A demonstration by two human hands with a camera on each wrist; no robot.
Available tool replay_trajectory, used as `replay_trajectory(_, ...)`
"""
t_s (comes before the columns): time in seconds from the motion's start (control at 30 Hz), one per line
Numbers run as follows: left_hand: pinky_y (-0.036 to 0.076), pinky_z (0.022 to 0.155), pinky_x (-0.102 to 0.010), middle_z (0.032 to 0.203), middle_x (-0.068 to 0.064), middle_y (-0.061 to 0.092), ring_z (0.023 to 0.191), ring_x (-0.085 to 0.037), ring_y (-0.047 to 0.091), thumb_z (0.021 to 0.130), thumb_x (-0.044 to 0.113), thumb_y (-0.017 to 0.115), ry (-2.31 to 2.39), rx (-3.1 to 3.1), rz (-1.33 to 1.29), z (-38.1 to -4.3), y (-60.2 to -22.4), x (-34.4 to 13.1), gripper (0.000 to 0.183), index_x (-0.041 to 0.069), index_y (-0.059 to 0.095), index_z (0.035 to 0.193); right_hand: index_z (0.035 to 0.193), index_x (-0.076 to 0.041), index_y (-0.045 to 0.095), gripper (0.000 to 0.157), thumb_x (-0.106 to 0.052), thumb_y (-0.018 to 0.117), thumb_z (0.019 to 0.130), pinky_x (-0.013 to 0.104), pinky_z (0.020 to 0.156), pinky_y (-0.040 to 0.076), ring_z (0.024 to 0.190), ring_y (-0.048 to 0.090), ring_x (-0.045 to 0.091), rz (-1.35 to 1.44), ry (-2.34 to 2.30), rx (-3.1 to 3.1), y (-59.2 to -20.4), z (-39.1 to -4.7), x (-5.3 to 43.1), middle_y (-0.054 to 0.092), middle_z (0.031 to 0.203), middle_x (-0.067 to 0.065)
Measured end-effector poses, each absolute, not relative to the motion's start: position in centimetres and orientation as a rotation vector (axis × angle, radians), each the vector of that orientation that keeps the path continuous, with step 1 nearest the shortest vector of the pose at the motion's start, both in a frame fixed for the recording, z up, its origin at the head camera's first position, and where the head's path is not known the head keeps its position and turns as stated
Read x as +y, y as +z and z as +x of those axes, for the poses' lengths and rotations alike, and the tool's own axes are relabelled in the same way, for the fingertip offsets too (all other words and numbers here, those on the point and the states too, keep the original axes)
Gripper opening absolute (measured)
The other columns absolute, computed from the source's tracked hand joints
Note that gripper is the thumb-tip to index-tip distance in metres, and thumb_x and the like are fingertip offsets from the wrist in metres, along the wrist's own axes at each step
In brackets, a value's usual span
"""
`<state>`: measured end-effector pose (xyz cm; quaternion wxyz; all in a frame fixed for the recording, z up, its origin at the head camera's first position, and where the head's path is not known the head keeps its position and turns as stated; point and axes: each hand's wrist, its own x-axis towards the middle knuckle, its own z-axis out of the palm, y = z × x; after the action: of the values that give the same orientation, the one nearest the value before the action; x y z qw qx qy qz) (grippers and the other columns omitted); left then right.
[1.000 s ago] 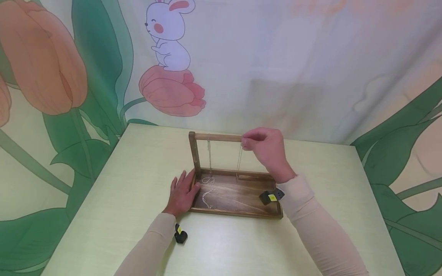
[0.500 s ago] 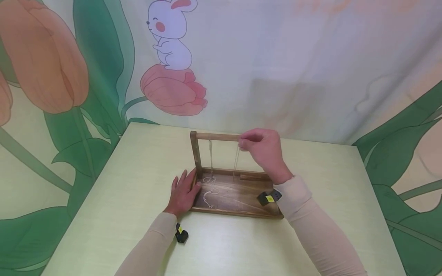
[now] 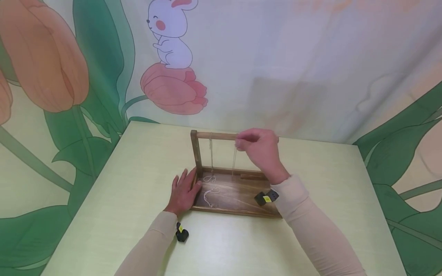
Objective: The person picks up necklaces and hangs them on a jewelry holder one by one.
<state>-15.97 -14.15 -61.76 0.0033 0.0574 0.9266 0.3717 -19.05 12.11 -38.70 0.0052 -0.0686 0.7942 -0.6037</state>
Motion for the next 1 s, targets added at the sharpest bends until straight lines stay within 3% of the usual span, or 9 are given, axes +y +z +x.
replay_trajectory(0.17,0.002,0.132,-0.057,0.170,0.001,0.038,0.164,-0.032,0.018,0.110,0.040,0.043,1.163,2.901,0.173,-16.0,-61.7,-14.1,0.060,0.024,0.029,0.166,0.108,0.006,0.077,0.017,-0.004,0.074,0.095,0.028,0.082,0.065,0.086,0.080,0.022,-0.219,-1.882,2.491,-38.8,-19.2,11.8,0.075,0.111,0.027)
replay_trajectory(0.53,0.004,0.131,-0.059,0.169,-0.001,0.039,0.163,-0.034,0.020,0.109,0.040,0.044,1.168,2.919,0.189,-15.9,-61.6,-14.1,0.060,0.023,0.030,0.166,0.109,0.005,0.077,0.017,-0.003,0.072,0.096,0.028,0.082,0.065,0.082,0.078,0.011,-0.226,-1.836,2.509,-38.5,-19.0,11.0,0.076,0.110,0.024)
replay_trajectory(1.0,0.004,0.132,-0.057,0.169,0.000,0.040,0.163,-0.033,0.020,0.110,0.038,0.045,1.162,2.919,0.183,-15.9,-61.7,-14.2,0.059,0.024,0.031,0.165,0.106,0.005,0.078,0.015,-0.003,0.073,0.094,0.028,0.081,0.065,0.083,0.078,0.014,-0.237,-1.865,2.499,-38.5,-19.0,9.9,0.076,0.108,0.025)
